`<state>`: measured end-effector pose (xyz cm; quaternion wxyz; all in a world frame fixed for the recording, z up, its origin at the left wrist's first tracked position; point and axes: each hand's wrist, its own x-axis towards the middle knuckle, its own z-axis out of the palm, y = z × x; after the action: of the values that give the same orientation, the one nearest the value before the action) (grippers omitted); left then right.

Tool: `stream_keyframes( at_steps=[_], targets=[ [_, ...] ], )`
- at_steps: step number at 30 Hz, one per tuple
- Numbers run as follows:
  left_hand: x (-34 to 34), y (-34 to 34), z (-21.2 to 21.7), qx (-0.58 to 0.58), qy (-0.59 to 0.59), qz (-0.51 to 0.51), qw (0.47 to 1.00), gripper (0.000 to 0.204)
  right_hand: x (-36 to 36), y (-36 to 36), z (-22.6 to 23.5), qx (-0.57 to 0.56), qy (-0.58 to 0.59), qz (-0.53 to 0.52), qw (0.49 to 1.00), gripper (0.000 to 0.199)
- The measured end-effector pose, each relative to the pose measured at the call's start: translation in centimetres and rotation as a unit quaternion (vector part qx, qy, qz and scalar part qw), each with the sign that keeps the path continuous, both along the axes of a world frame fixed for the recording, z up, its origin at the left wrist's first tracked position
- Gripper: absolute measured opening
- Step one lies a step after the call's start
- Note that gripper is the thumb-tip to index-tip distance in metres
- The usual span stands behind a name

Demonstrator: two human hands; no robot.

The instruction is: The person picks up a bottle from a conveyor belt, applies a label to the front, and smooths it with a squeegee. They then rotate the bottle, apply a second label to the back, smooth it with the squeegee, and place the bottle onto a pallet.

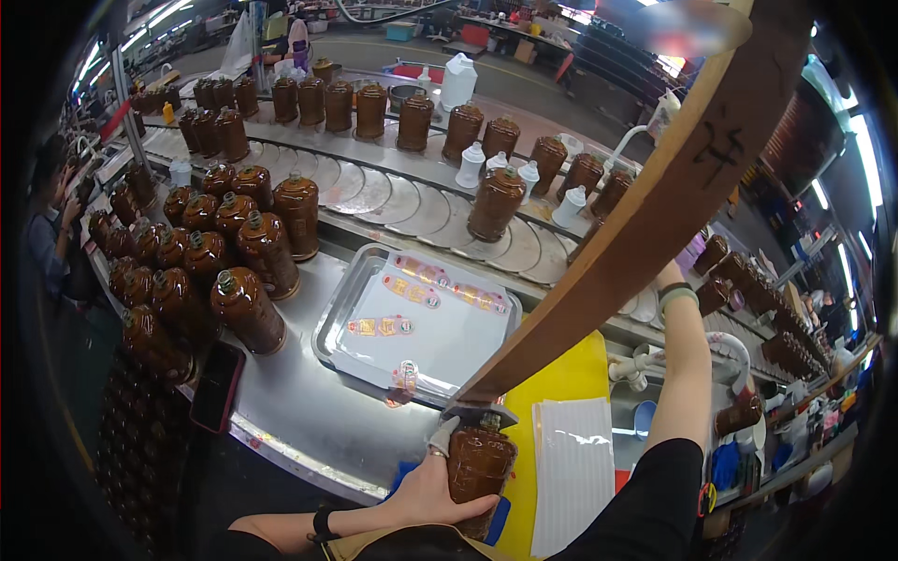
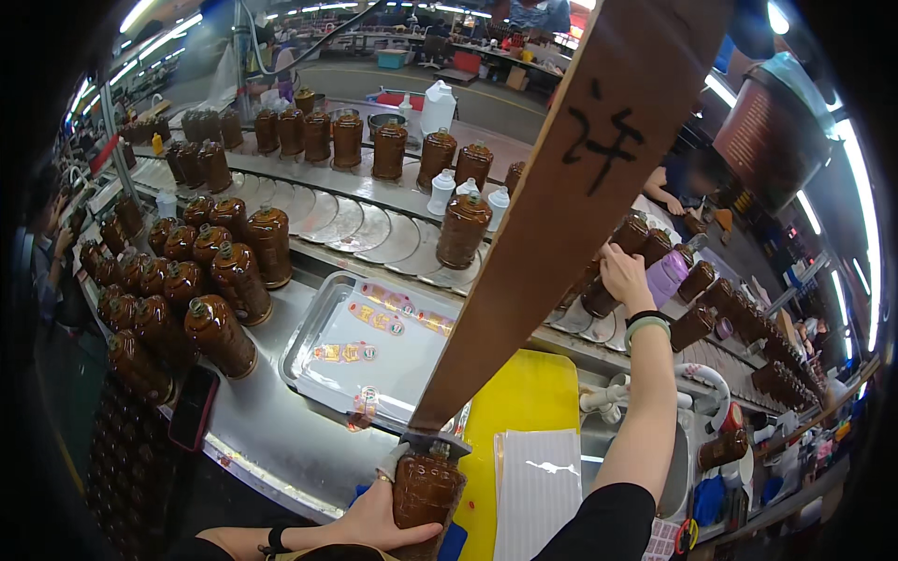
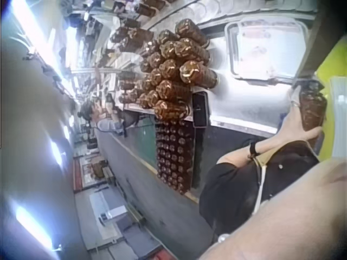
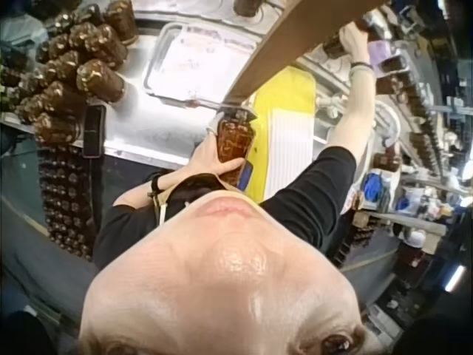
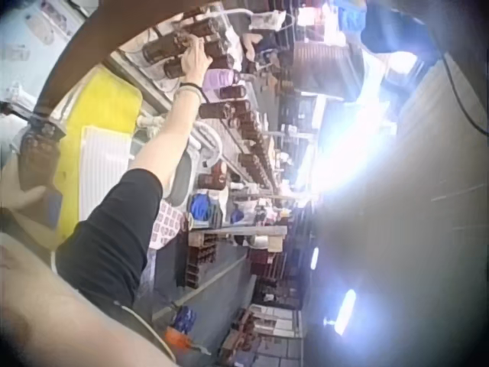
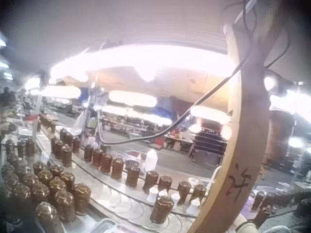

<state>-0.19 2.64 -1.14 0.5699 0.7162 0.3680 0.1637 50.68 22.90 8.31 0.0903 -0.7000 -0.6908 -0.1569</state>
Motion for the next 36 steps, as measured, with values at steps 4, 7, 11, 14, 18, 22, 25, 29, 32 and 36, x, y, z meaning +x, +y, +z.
stream_keyframes(
  at_steps=[4,7,11,14,18,22,25,29,32,36],
  targets=[
    [0.4,0.3,1.2,-0.022,-0.017,-0.008,1.000,0.131,7.8,0.0,-3.2,-0.017,-0.001,-0.055,0.998,0.036],
    [0.2,0.3,1.5,-0.023,-0.011,-0.009,1.000,0.131,8.5,-1.5,-3.2,0.061,-0.069,0.016,0.996,0.037],
    [0.6,0.1,0.9,-0.019,-0.017,-0.013,1.000,0.128,7.9,-2.5,-1.2,0.008,-0.084,-0.057,0.995,0.032],
    [0.2,-0.2,1.1,-0.024,0.007,0.013,1.000,0.127,1.8,-1.8,2.5,-0.043,-0.008,-0.036,0.998,0.032],
    [0.3,-0.2,0.2,-0.017,0.008,-0.019,1.000,0.127,6.8,-2.7,1.8,-0.066,0.117,-0.059,0.989,0.034],
    [0.3,-0.3,0.9,-0.017,-0.028,0.017,0.999,0.124,11.4,-2.8,-4.1,0.067,0.053,-0.032,0.996,0.026],
    [-0.1,-0.6,1.0,-0.062,0.030,0.008,0.998,0.122,9.5,-2.9,-4.5,0.077,-0.003,0.061,0.995,0.019],
    [0.3,-1.2,0.6,0.022,-0.043,0.028,0.998,0.116,8.2,-4.5,-2.1,0.114,0.015,0.167,0.979,0.028],
    [1.3,-1.1,-1.2,0.029,-0.003,-0.003,1.000,0.113,5.0,-5.3,0.2,0.054,0.058,0.190,0.979,0.023],
    [0.5,-1.2,-0.7,0.009,-0.038,0.031,0.999,0.115,-7.9,-7.8,6.4,-0.070,0.132,0.166,0.975,0.017]
  ],
)
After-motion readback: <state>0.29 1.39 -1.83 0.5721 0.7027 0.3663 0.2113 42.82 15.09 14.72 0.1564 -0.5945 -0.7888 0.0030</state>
